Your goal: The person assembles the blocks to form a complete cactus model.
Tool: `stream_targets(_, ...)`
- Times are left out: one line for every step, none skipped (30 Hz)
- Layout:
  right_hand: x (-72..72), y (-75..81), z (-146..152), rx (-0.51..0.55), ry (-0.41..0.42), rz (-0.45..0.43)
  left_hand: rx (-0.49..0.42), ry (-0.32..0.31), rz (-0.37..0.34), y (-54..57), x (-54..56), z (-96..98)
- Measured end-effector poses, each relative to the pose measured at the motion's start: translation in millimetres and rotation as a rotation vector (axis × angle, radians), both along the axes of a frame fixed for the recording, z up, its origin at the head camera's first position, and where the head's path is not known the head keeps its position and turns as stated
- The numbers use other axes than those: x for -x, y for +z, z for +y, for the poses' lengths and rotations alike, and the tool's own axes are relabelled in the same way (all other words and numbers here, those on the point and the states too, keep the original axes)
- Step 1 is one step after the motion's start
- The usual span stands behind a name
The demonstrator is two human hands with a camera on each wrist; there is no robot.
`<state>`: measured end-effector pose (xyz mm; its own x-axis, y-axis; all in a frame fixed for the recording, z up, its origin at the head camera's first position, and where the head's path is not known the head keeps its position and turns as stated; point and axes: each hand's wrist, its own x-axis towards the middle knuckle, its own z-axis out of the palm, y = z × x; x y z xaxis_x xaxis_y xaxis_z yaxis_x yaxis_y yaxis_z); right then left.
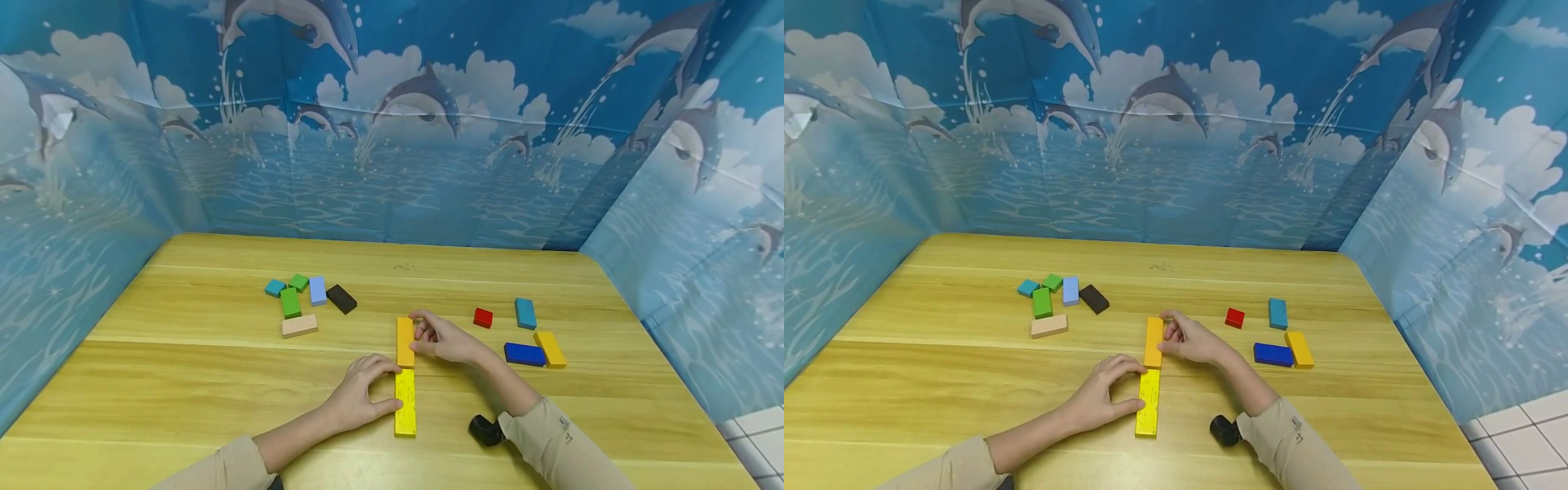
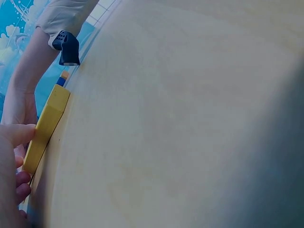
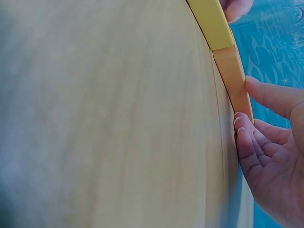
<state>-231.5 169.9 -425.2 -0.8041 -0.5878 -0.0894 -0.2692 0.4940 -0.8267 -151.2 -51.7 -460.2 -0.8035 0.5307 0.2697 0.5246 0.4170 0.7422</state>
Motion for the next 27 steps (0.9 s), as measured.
stream_targets(-0.1,0.3,-0.1,-0.003,0.001,0.003,0.000,0.000,-0.002,0.2,-0.1,0.0)
stream_targets(-0.2,0.5,-0.1,-0.006,0.003,0.005,0.000,0.001,-0.003,0.3,-0.1,-0.1)
stream_targets(-0.3,0.8,-0.2,-0.008,0.003,0.007,-0.002,0.001,-0.005,0.4,-0.2,-0.1)
stream_targets(-0.5,1.0,-0.2,-0.009,0.004,0.009,-0.003,0.003,-0.006,0.5,-0.2,-0.1)
stream_targets(-0.6,1.2,-0.3,-0.010,0.004,0.009,-0.005,0.004,-0.008,0.6,-0.2,0.0)
stream_targets(-0.6,1.4,-0.3,-0.011,0.004,0.010,-0.007,0.007,-0.007,0.6,-0.2,0.0)
stream_targets(-0.6,1.4,-0.3,-0.012,0.005,0.010,-0.007,0.010,-0.006,0.6,-0.2,0.0)
stream_targets(-0.6,1.3,-0.3,-0.012,0.006,0.011,-0.008,0.013,-0.004,0.5,-0.2,0.0)
stream_targets(-0.5,1.2,-0.3,-0.012,0.006,0.012,-0.008,0.015,-0.002,0.3,-0.2,0.0)
stream_targets(-0.4,1.1,-0.4,-0.011,0.008,0.011,-0.009,0.018,0.002,0.1,-0.2,0.0)
stream_targets(-0.4,1.0,-0.3,-0.010,0.010,0.012,-0.010,0.020,0.005,0.1,-0.3,0.0)
stream_targets(-0.3,0.6,-0.1,-0.008,0.013,0.012,-0.012,0.022,0.010,-0.1,-0.4,0.0)
stream_targets(-0.2,0.2,0.1,-0.006,0.016,0.013,-0.013,0.022,0.014,-0.2,-0.4,0.0)
stream_targets(-0.2,-0.2,0.3,-0.005,0.018,0.014,-0.014,0.022,0.014,-0.1,-0.5,0.0)
stream_targets(-0.4,0.0,0.3,-0.003,0.019,0.013,-0.016,0.021,0.013,0.0,-0.5,0.0)
stream_targets(-0.5,0.1,0.3,-0.003,0.020,0.012,-0.018,0.020,0.011,0.2,-0.6,0.0)
stream_targets(-0.5,0.1,0.3,-0.004,0.020,0.013,-0.018,0.019,0.008,0.6,-0.6,0.1)
stream_targets(-0.6,0.3,0.1,-0.006,0.018,0.013,-0.015,0.018,0.009,0.7,-0.4,0.1)
stream_targets(-0.7,0.6,-0.1,-0.009,0.016,0.012,-0.012,0.016,0.005,1.2,-0.4,0.2)
stream_targets(-0.8,0.9,-0.3,-0.010,0.014,0.011,-0.009,0.014,-0.001,1.9,-0.2,0.3)
stream_targets(-0.9,1.3,-0.6,-0.012,0.012,0.010,-0.004,0.013,-0.002,2.5,0.1,0.3)
stream_targets(-0.8,1.3,-0.6,-0.013,0.010,0.010,0.003,0.012,-0.003,3.3,0.4,0.4)
stream_targets(-0.8,1.2,-0.6,-0.014,0.009,0.011,0.011,0.012,-0.004,4.2,0.7,0.5)
stream_targets(-0.9,1.1,-0.7,-0.014,0.008,0.011,0.022,0.012,-0.006,4.9,1.2,0.5)
stream_targets(-0.9,0.9,-0.7,-0.013,0.007,0.012,0.029,0.012,-0.015,6.1,1.6,0.6)
stream_targets(-0.8,0.5,-0.7,-0.013,0.008,0.014,0.040,0.012,-0.020,6.9,2.0,0.6)
stream_targets(-0.7,0.1,-0.7,-0.012,0.008,0.015,0.052,0.013,-0.024,7.5,2.5,0.6)
